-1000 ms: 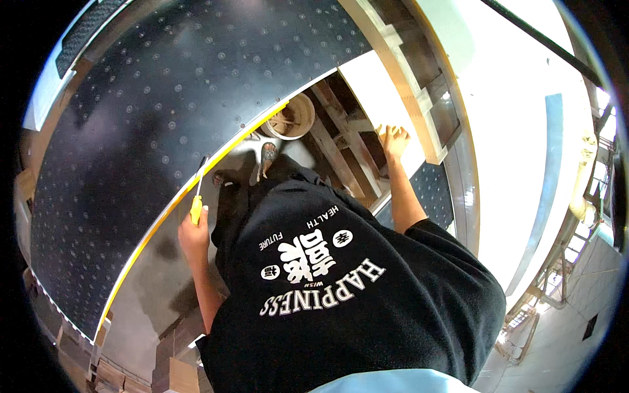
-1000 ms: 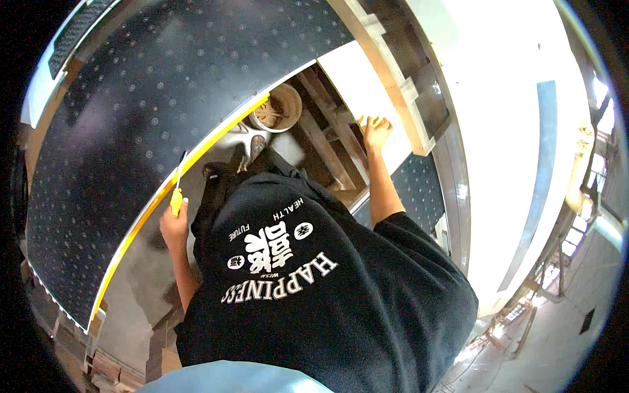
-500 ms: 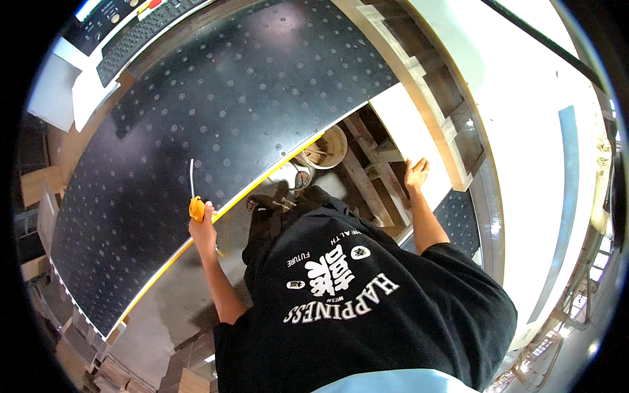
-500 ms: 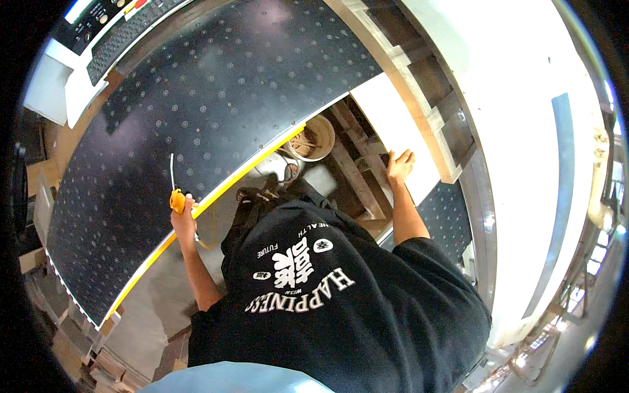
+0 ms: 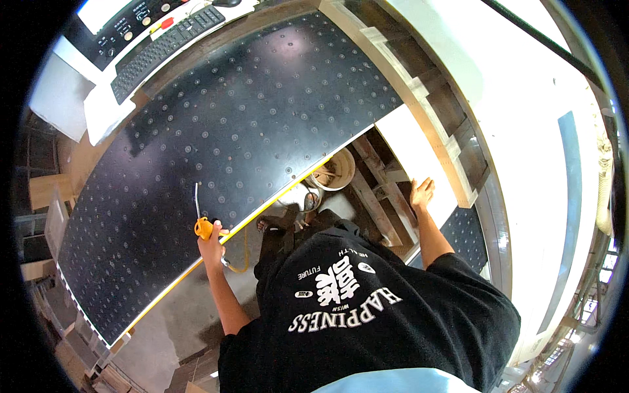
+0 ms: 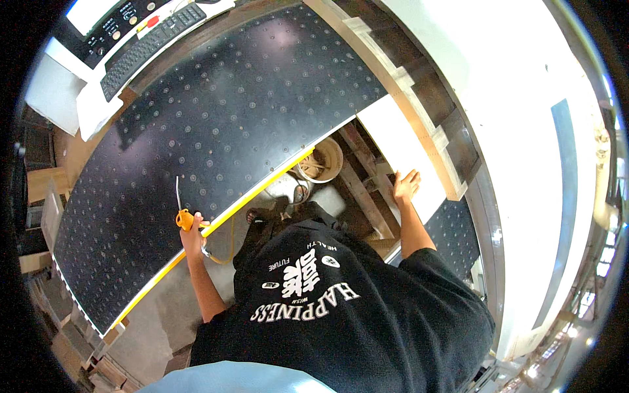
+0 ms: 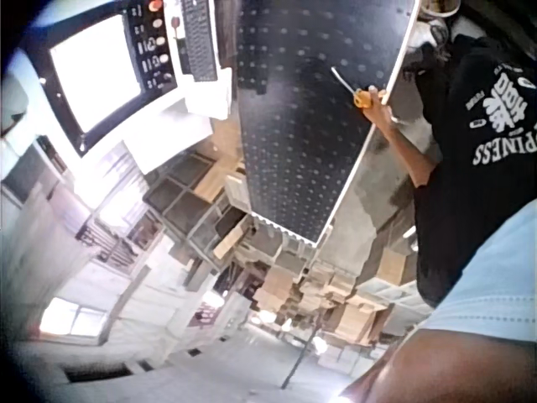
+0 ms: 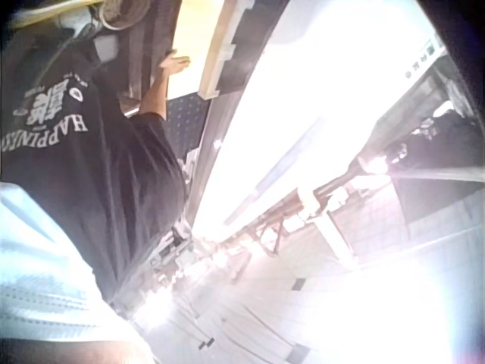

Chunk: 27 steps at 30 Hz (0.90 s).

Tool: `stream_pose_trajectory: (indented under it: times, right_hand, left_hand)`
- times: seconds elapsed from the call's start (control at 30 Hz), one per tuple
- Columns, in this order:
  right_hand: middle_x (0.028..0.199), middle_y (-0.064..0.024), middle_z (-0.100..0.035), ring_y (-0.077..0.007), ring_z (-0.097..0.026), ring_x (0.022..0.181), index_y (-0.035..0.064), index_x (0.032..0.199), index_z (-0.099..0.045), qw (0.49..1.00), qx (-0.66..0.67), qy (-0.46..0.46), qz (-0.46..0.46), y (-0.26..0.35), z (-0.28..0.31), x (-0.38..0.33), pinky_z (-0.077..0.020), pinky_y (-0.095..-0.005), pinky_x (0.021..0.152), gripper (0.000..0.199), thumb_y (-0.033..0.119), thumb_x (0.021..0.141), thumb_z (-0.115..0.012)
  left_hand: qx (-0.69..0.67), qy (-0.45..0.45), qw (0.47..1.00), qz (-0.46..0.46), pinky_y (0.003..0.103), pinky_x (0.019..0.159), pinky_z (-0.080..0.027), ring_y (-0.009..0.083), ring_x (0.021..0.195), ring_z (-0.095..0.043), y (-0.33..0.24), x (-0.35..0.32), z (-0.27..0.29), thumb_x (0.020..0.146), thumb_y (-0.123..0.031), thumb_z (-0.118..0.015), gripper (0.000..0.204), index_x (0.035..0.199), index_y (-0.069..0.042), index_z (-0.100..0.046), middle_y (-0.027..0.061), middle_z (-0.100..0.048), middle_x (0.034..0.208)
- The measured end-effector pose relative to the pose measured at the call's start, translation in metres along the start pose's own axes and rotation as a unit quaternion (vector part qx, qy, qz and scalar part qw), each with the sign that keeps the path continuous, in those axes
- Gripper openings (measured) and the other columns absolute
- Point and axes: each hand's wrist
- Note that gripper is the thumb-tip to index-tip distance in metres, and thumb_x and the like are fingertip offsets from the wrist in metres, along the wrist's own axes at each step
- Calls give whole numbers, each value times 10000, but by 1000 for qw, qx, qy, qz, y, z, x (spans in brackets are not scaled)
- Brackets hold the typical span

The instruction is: The person moves wood frames with glass inserts between a workbench and a stack, then uses a handheld air-duster tool to blow debris off the frames and glass panels.

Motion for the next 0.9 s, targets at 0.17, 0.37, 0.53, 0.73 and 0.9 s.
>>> stream_pose_trajectory:
  times: [0.17, 0.37, 0.53, 0.73, 0.9]
  right_hand:
    - [1713, -259, -38, -420, -14, 1589, 11, 1645, -98, 1000, -1, 15, -16, 5, 0, -2, -64, -532, 1280, 915, 650, 1040, -348]
    - [1707, -267, -70, -433, -50, 1583, -1, 1638, -131, 1000, 9, -2, -4, 6, -1, -4, -76, -536, 1276, 903, 641, 1044, -352]
    - [1706, -267, -84, -441, -57, 1581, 2, 1641, -127, 1000, -2, -8, -4, 3, -4, -1, -84, -535, 1275, 924, 664, 1035, -347]
    - [1707, -267, -81, -445, -53, 1580, 6, 1643, -117, 1000, -1, -1, -4, -2, -6, 0, -80, -537, 1274, 939, 685, 1030, -329]
    - [1705, -271, -73, -451, -36, 1581, 7, 1644, -112, 1000, 6, -6, -1, -7, -9, -2, -69, -551, 1272, 951, 703, 1027, -312]
  left_hand:
    - [-9, -8, 1000, 18, 252, 360, -300, 86, 362, -382, -4, 4, 1, 933, -382, -768, 383, 974, -13, -678, 116, -757, 771]
    - [4, -3, 1000, 17, 270, 349, -298, 95, 360, -431, -5, 17, 3, 908, -350, -785, 362, 859, -7, -679, 94, -722, 680]
    - [111, -14, 994, -4, 261, 389, -325, 98, 397, -483, 1, 22, 6, 896, -331, -805, 351, 780, -23, -683, 58, -675, 617]
    - [88, -12, 994, -56, 318, 509, -451, 148, 524, -604, -14, 4, -2, 919, -362, -777, 359, 823, -22, -713, 71, -720, 694]
    - [230, 12, 957, -174, 404, 709, -540, 267, 725, -728, -123, -5, -66, 924, -471, -744, 462, 899, -10, -745, 126, -740, 761]
Point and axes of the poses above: each hand's wrist, its own x-axis towards the middle knuckle, its own z-axis out of the back of the hand, y = z × x
